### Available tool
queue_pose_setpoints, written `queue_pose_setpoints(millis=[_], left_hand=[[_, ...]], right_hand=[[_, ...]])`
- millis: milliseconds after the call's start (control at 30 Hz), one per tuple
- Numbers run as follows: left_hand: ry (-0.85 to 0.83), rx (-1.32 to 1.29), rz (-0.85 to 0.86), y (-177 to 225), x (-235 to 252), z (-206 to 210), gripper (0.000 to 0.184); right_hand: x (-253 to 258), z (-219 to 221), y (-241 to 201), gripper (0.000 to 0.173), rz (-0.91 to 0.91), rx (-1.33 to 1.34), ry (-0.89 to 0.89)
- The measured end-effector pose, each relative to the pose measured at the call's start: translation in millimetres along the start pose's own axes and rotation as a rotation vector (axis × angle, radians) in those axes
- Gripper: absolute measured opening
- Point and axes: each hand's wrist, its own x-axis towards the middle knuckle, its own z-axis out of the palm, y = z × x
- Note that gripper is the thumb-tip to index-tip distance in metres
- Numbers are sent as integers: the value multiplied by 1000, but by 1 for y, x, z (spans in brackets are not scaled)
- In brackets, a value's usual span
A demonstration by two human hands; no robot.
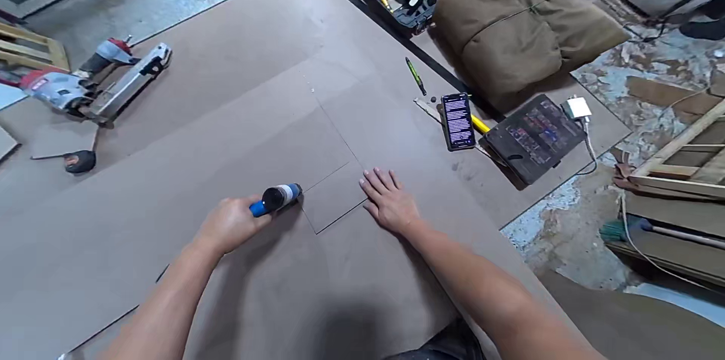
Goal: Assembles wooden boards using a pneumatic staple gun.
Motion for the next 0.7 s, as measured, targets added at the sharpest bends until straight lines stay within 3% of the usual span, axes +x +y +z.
queue_pose_setpoints(millis=[200,700], left_hand=[[-31,-66,-30,-14,28,5,23],[-146,-98,-46,-23,24,3,21]], right_hand=[[-1,10,5,53,-50,-12,58],[4,11,2,58,-48,-93,48]])
